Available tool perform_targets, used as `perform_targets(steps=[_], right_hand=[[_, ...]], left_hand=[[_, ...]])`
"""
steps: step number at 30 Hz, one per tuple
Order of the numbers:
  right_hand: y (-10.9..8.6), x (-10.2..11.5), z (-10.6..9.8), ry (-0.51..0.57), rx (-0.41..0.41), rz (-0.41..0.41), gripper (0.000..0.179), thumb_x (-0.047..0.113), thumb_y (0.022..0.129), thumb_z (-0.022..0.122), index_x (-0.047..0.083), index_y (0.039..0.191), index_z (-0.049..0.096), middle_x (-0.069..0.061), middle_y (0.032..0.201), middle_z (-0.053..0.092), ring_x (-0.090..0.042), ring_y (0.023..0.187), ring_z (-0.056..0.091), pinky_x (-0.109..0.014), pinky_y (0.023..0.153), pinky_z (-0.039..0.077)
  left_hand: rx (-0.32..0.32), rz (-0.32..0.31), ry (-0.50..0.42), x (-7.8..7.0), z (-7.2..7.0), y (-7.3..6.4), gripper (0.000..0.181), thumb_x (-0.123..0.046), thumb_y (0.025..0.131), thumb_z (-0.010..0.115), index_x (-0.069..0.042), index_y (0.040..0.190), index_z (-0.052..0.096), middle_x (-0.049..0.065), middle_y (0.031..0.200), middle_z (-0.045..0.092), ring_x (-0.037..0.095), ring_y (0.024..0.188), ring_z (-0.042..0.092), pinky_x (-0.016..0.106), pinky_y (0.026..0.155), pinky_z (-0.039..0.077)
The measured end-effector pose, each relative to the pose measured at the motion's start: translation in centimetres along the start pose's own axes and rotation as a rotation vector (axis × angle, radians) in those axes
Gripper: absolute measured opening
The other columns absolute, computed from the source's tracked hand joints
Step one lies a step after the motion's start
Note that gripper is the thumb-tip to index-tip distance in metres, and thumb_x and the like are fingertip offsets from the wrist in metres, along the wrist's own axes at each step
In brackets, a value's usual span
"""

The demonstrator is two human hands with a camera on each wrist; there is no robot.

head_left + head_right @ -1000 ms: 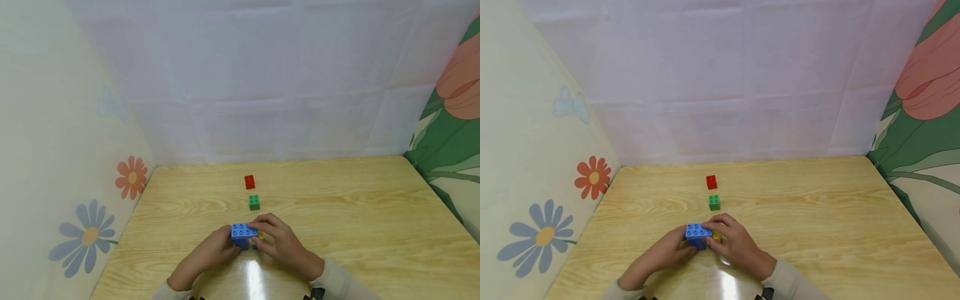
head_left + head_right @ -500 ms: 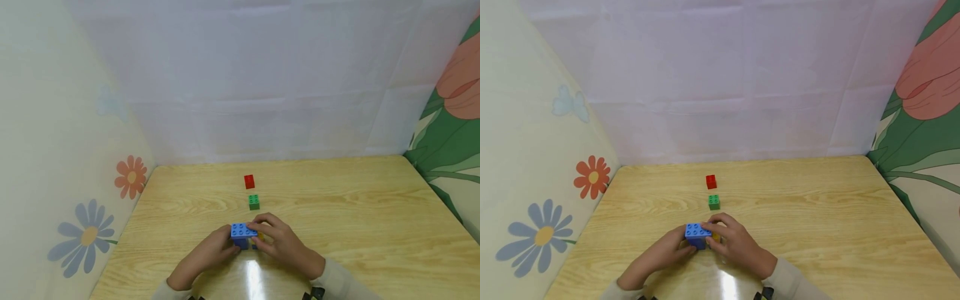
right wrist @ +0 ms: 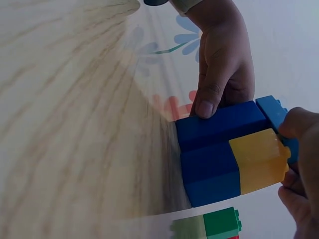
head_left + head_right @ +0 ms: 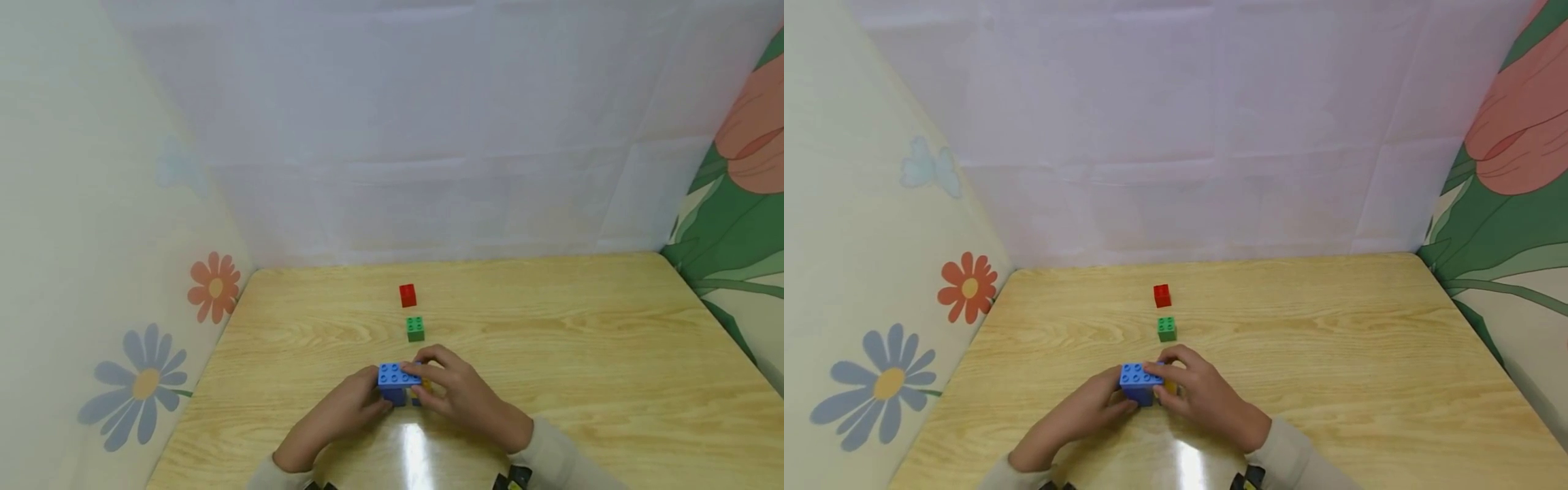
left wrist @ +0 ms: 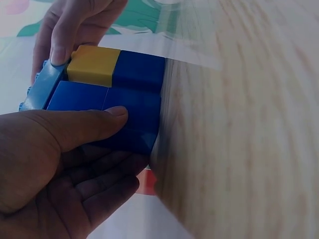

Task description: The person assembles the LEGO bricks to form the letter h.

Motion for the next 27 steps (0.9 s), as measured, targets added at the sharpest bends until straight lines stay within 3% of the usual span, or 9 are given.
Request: perform_targets(steps=[6,15,27], right_hand=[[0.1,0.1,-0.2,-0.016,0.020,-0.016,0.038,0.015,0.090,0.069,0.012,0.128,0.065,-0.006,0.115,0.056,-0.010,0.097,0.054,-0.012,0.076,0.047],[0.4,0.3,-0.6,-0.140,0.064,-0.087,0.040,0.017,0.091,0.069,0.014,0.130,0.063,-0.009,0.116,0.055,-0.011,0.094,0.053,-0.013,0.074,0.047],[1.1,1.1,-1.2,-0.157,0.125,-0.054,0.045,0.011,0.083,0.077,0.012,0.127,0.065,-0.009,0.113,0.056,-0.009,0.088,0.053,-0.012,0.069,0.047]], left_hand=[[0.021,-0.011,-0.008,0.1,0.0,0.0,0.039,-0.015,0.090,0.071,0.001,0.122,0.056,0.010,0.113,0.063,0.026,0.108,0.061,0.045,0.093,0.051],[0.001,0.013,0.020,0.2,0.0,0.0,0.036,-0.013,0.090,0.070,0.002,0.119,0.057,0.008,0.109,0.063,0.025,0.105,0.062,0.044,0.091,0.052],[0.002,0.008,0.018,0.3,0.1,0.0,0.035,-0.011,0.089,0.070,0.003,0.119,0.057,0.009,0.109,0.063,0.026,0.104,0.062,0.045,0.091,0.052]])
Point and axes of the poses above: each hand's wrist, its own y-axis towards the middle knuckle, its own z-axis out of the palm, x = y × z, the point moved 1 cm from there along y, towards the middle knuckle
